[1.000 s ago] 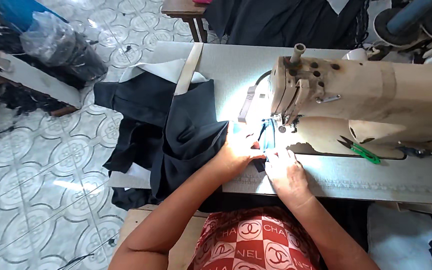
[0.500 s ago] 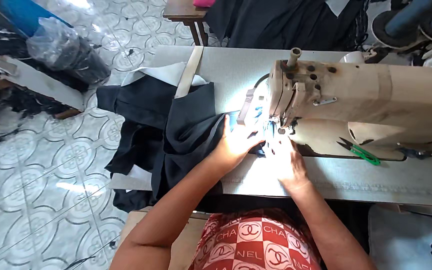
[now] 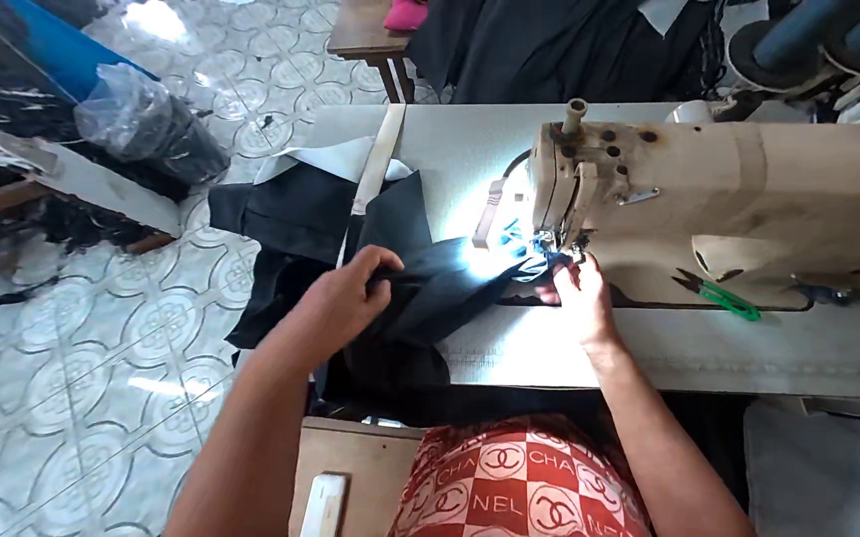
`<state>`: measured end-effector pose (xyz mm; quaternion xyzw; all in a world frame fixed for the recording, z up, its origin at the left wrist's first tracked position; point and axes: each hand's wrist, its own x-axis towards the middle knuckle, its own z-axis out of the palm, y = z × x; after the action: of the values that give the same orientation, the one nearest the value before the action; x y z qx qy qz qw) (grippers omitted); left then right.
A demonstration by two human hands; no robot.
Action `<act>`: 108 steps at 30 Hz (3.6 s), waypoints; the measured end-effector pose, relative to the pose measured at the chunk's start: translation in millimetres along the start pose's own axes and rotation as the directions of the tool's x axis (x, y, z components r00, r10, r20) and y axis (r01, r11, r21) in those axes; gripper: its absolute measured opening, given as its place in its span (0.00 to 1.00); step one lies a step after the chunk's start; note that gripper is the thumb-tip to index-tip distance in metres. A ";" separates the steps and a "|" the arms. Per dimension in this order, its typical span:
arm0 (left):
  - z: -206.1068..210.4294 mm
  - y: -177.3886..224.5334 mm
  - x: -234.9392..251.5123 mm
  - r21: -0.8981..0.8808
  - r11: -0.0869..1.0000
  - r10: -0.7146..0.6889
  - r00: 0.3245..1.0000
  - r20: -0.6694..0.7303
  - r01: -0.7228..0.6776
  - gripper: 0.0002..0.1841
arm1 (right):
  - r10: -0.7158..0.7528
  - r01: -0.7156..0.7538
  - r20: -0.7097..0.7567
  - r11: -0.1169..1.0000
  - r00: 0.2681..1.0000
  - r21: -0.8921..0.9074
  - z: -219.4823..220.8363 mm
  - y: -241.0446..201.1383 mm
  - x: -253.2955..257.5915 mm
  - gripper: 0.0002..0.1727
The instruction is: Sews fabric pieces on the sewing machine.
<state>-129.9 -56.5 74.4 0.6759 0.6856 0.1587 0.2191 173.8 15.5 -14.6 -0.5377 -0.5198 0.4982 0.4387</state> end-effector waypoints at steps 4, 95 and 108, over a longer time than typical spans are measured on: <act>-23.3 -28.3 15.7 -0.126 0.992 0.014 0.999 0.044 -0.008 0.08 | 0.125 -0.122 0.068 0.991 0.990 -0.054 -13.4 1.9 -48.0 0.21; 136.1 71.6 64.7 0.343 0.834 0.477 0.877 -0.053 -0.433 0.18 | -0.459 0.444 0.269 0.332 0.847 -0.832 14.9 12.0 0.2 0.12; 108.9 30.1 -36.8 0.471 0.873 0.302 0.899 -0.317 -0.127 0.28 | -0.290 0.384 0.286 0.377 0.913 -0.843 6.2 4.3 -5.7 0.21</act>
<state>-48.4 -100.6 0.0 0.7368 0.6518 0.1520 -0.0955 168.4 9.2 -19.2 -0.5455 -0.8187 0.0774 0.1619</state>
